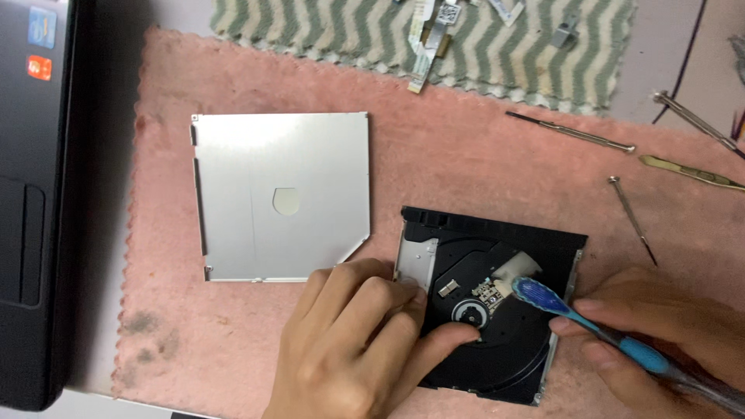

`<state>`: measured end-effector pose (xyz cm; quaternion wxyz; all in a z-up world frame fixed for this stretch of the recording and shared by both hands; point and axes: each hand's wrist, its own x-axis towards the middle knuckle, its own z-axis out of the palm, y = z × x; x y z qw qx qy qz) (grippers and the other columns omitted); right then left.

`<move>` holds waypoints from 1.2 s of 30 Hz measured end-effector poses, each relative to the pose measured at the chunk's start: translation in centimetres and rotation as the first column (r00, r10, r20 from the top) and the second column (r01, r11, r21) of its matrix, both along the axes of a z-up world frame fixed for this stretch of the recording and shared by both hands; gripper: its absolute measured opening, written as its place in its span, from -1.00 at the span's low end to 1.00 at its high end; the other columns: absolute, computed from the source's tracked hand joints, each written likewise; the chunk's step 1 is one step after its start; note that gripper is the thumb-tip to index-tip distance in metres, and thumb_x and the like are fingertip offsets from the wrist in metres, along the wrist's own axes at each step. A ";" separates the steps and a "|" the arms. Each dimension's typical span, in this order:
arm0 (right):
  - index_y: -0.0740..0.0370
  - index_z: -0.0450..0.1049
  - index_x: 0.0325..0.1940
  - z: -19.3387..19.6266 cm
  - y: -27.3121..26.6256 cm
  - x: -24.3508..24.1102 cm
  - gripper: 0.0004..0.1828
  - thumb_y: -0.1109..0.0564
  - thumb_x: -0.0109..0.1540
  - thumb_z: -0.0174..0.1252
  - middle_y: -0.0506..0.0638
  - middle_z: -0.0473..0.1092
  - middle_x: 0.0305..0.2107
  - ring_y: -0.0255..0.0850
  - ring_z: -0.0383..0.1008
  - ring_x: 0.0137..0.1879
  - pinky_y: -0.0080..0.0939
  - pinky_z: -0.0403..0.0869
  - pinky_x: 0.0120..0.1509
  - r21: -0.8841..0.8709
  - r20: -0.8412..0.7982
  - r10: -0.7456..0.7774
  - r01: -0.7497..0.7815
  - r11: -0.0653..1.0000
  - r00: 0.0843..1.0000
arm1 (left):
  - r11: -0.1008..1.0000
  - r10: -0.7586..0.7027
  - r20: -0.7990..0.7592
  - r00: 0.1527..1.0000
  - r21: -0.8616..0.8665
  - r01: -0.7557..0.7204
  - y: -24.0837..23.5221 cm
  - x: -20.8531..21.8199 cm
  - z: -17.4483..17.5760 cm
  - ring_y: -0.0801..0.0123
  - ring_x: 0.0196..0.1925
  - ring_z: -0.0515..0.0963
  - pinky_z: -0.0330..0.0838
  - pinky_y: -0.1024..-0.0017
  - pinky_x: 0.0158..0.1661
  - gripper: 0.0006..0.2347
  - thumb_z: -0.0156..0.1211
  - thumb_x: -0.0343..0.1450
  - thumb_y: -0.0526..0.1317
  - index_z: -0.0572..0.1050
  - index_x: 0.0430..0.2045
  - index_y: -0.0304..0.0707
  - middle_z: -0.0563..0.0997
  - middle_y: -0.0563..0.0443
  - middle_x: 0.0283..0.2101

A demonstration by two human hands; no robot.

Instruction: The person disassembles a laptop optical drive by first removing screws from the metal casing using a screwdriver. They then separate the casing to reveal the internal mechanism and use a toothbrush and a small metal tool to clean and manipulate the internal components.

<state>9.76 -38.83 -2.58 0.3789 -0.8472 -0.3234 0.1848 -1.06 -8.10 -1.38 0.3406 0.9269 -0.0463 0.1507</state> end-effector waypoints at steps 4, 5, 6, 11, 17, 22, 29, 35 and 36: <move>0.00 0.54 0.44 -1.3 -2.5 -0.3 -0.34 -0.08 0.23 0.30 -0.17 0.85 0.00 -0.24 0.94 0.15 -0.07 0.88 0.30 -0.100 -0.093 0.004 -0.014 0.995 0.996 | 1.000 0.006 0.013 1.000 -0.003 -0.006 -0.1 0.0 -0.3 0.02 -0.11 0.67 0.46 0.16 -0.22 -0.68 0.60 0.58 -0.03 0.62 -0.22 -0.32 0.61 -0.05 -0.18; 0.02 0.56 0.41 -1.4 -2.4 -0.4 -0.37 -0.03 0.22 0.31 -0.17 0.85 -0.03 -0.28 0.95 0.09 -0.15 0.87 0.25 -0.084 -0.074 -0.006 0.000 0.996 0.997 | 1.000 0.029 0.041 0.999 0.003 -0.030 -0.2 -0.1 -0.6 0.02 -0.13 0.68 0.45 0.19 -0.24 -0.68 0.59 0.58 -0.02 0.64 -0.24 -0.32 0.61 -0.04 -0.19; 0.04 0.57 0.39 -1.4 -2.4 -0.4 -0.39 0.02 0.22 0.32 -0.17 0.86 -0.06 -0.32 0.96 0.02 -0.22 0.85 0.20 -0.069 -0.057 -0.017 0.013 0.998 0.998 | 0.999 0.053 0.068 0.996 0.007 -0.053 -0.4 -0.1 -0.8 0.03 -0.14 0.70 0.45 0.21 -0.26 -0.68 0.58 0.58 -0.01 0.65 -0.26 -0.32 0.62 -0.03 -0.20; 0.12 0.63 0.24 -1.8 -2.1 -1.7 -0.54 0.09 0.24 0.29 -0.14 0.85 -0.15 -0.31 0.92 -0.04 -0.27 0.82 0.21 -0.106 -0.046 -0.153 0.147 0.983 0.987 | 0.997 0.077 0.093 0.993 -0.017 -0.076 -0.8 0.0 -1.3 0.03 -0.20 0.65 0.46 0.23 -0.26 -0.64 0.56 0.60 -0.02 0.60 -0.37 -0.36 0.61 -0.06 -0.24; -0.04 0.60 0.39 -4.9 -6.4 -0.8 -0.36 0.03 0.17 0.39 -0.21 0.88 -0.01 -0.33 0.97 0.07 -0.23 0.91 0.23 -0.115 -0.125 -0.035 0.020 0.993 0.992 | 0.995 0.084 0.145 0.986 0.047 -0.092 -1.1 -0.1 -2.4 0.11 -0.28 0.59 0.45 0.31 -0.26 -0.61 0.46 0.65 0.03 0.62 -0.41 -0.34 0.59 0.00 -0.29; -0.07 0.47 0.62 -8.1 -11.1 0.8 -0.15 -0.28 0.24 0.29 -0.18 0.83 0.32 -0.28 0.86 0.42 -0.12 0.88 0.40 -0.085 -0.381 0.155 -0.202 0.976 0.911 | 0.995 0.098 0.148 0.984 0.006 -0.100 -0.9 -0.1 -2.0 0.12 -0.29 0.57 0.44 0.32 -0.25 -0.59 0.57 0.62 0.03 0.61 -0.44 -0.33 0.60 0.01 -0.29; 0.43 0.55 -0.04 -14.5 -14.3 3.9 -0.73 0.25 0.73 0.24 0.20 0.56 -0.11 -0.04 0.60 0.13 -0.09 0.45 0.40 -0.177 0.197 -0.601 0.631 0.755 0.775 | 0.964 0.136 -0.055 0.989 -0.224 -0.145 -0.1 0.3 0.9 0.18 -0.13 0.70 0.57 0.30 -0.11 -0.70 0.56 0.52 -0.05 0.61 -0.32 -0.32 0.64 -0.01 -0.17; 0.50 0.48 0.60 -9.9 -21.8 5.8 -0.44 0.27 0.51 0.03 0.42 0.41 0.52 0.18 0.38 0.63 0.14 0.24 0.85 -0.291 0.048 -0.506 0.497 0.818 0.861 | 0.881 0.274 -0.293 0.916 -0.306 -0.362 0.0 0.8 0.7 0.56 -0.12 0.80 0.65 0.65 -0.10 -0.71 0.50 0.47 -0.08 0.65 0.01 -0.10 0.76 0.11 0.11; 0.55 0.51 0.59 -5.7 -16.9 2.2 -0.41 0.15 0.54 0.03 0.47 0.39 0.52 0.25 0.40 0.63 0.11 0.30 0.85 -0.230 0.295 -0.361 0.433 0.872 0.885 | 0.869 0.249 -0.312 0.917 -0.346 -0.354 0.3 0.8 0.6 0.64 -0.33 0.76 0.60 0.69 -0.15 -0.62 0.52 0.45 -0.14 0.63 0.15 -0.11 0.77 0.14 0.10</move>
